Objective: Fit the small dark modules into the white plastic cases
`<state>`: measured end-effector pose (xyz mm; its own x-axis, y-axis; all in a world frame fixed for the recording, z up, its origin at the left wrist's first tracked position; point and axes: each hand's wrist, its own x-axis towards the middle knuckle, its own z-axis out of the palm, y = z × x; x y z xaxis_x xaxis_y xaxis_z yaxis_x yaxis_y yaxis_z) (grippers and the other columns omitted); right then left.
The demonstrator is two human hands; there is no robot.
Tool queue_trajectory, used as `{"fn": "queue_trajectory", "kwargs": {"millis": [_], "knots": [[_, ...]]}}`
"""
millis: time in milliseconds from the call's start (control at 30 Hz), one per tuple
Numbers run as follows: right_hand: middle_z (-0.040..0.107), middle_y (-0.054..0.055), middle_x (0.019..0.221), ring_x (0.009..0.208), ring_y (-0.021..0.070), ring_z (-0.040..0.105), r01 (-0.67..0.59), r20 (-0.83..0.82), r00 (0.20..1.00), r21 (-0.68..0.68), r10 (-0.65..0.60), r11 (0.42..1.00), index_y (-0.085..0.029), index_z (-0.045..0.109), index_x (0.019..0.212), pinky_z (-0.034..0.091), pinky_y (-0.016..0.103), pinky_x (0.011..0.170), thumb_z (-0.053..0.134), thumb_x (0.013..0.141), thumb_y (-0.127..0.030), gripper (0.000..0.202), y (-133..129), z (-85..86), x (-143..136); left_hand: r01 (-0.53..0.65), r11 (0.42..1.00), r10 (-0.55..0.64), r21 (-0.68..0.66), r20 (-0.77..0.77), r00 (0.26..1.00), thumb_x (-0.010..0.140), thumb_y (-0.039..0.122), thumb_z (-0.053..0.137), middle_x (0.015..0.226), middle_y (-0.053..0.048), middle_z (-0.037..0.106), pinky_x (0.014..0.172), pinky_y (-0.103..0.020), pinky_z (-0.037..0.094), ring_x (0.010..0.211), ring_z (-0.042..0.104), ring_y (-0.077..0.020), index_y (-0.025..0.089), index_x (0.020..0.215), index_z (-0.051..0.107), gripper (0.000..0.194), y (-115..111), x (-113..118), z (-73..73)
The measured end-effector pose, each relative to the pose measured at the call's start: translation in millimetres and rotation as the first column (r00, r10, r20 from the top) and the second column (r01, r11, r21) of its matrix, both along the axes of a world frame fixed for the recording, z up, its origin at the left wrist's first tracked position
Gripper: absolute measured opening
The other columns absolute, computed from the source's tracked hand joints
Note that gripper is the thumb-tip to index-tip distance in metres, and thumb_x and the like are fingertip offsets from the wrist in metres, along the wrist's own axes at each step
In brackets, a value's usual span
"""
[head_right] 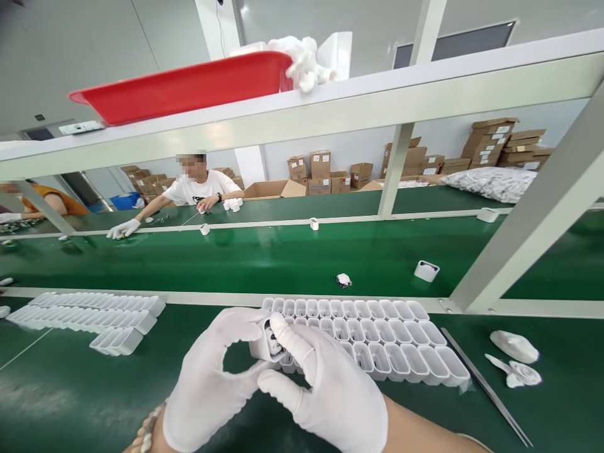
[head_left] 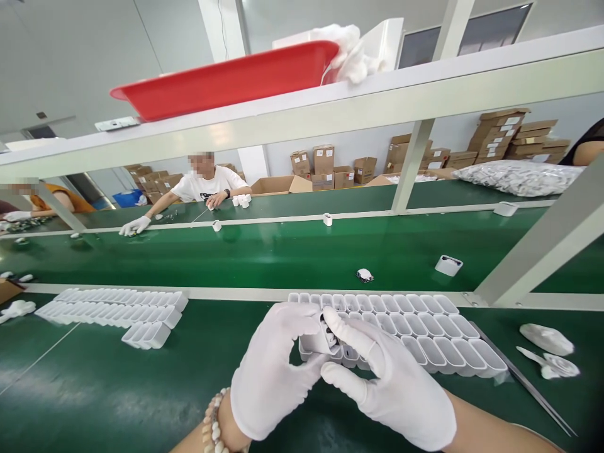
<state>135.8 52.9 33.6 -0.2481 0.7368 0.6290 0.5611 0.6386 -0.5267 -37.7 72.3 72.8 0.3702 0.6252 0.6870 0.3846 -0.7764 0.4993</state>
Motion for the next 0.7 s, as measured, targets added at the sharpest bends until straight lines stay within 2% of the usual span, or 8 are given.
{"fn": "queue_trajectory", "kwargs": {"millis": [133,233,333,433,533,633,700], "knots": [[0.072,0.002,0.088,0.073,0.0187,0.068,-0.022,-0.019,1.000,-0.012,0.022,1.000,-0.029,0.050,0.134,0.059,0.032,0.066,0.053,0.088,-0.022,0.046,2.9,5.4,-1.9,-0.038,0.999,0.039,0.028,-0.015,0.999,0.073,-0.003,0.057,0.097,0.002,0.067,0.079,-0.030,0.054,0.087,0.064,-0.0149,0.026,0.092,0.054,0.035,-0.9,0.4,-6.0],[0.069,0.001,0.077,0.065,0.0178,0.064,-0.017,0.025,0.999,-0.113,0.020,0.993,-0.025,0.066,0.108,0.056,0.030,0.060,0.054,0.088,-0.026,0.023,6.0,11.1,-2.0,-0.065,0.997,0.067,0.051,-0.039,0.997,0.077,0.000,0.057,0.104,-0.001,0.067,0.084,-0.034,0.054,0.099,0.064,-0.0186,0.026,0.097,0.056,0.033,0.7,1.1,-13.0],[0.065,0.000,0.067,0.057,0.0170,0.060,0.037,0.076,0.997,-0.229,-0.020,0.973,-0.022,0.069,0.089,0.053,0.030,0.054,0.053,0.089,-0.032,0.019,11.7,11.8,-1.3,-0.075,0.997,0.076,0.037,-0.044,0.996,0.078,0.004,0.060,0.098,-0.001,0.068,0.087,-0.035,0.054,0.099,0.065,-0.0197,0.026,0.103,0.058,0.034,6.7,5.6,-23.4],[0.067,0.002,0.070,0.064,0.0185,0.065,0.086,0.082,0.995,-0.301,-0.064,0.950,-0.021,0.071,0.091,0.055,0.031,0.061,0.051,0.091,-0.034,0.024,27.5,7.0,1.6,-0.164,0.980,0.150,-0.114,-0.123,0.981,0.079,0.008,0.062,0.106,-0.004,0.068,0.089,-0.036,0.055,0.100,0.066,-0.0213,0.025,0.118,0.056,0.044,17.2,11.8,-31.5],[0.071,0.003,0.085,0.082,0.0199,0.068,0.185,0.123,0.981,-0.367,-0.149,0.912,-0.021,0.071,0.104,0.055,0.031,0.075,0.051,0.093,-0.037,0.028,60.7,3.3,9.7,-0.278,0.926,0.206,-0.256,-0.276,0.939,0.080,0.018,0.066,0.132,-0.012,0.058,0.098,-0.042,0.050,0.121,0.058,-0.0277,0.023,0.139,0.042,0.064,31.5,10.7,-30.1],[0.071,0.004,0.092,0.085,0.0198,0.067,0.315,0.224,0.945,-0.434,-0.237,0.844,-0.018,0.069,0.106,0.055,0.034,0.079,0.049,0.097,-0.041,0.032,105.1,3.7,24.2,-0.379,0.870,0.223,-0.316,-0.434,0.873,0.082,0.023,0.066,0.144,-0.013,0.049,0.106,-0.045,0.043,0.134,0.047,-0.0310,0.025,0.143,0.040,0.066,48.6,-2.9,-23.7],[0.068,0.006,0.106,0.091,0.0204,0.066,0.371,0.268,0.924,-0.455,-0.273,0.810,-0.016,0.064,0.112,0.055,0.038,0.081,0.054,0.096,-0.039,0.030,132.0,2.9,36.1,-0.474,0.797,0.232,-0.373,-0.536,0.812,0.084,0.025,0.063,0.148,-0.014,0.046,0.108,-0.046,0.040,0.135,0.046,-0.0328,0.025,0.144,0.039,0.064,61.2,-15.5,-23.4]]}}
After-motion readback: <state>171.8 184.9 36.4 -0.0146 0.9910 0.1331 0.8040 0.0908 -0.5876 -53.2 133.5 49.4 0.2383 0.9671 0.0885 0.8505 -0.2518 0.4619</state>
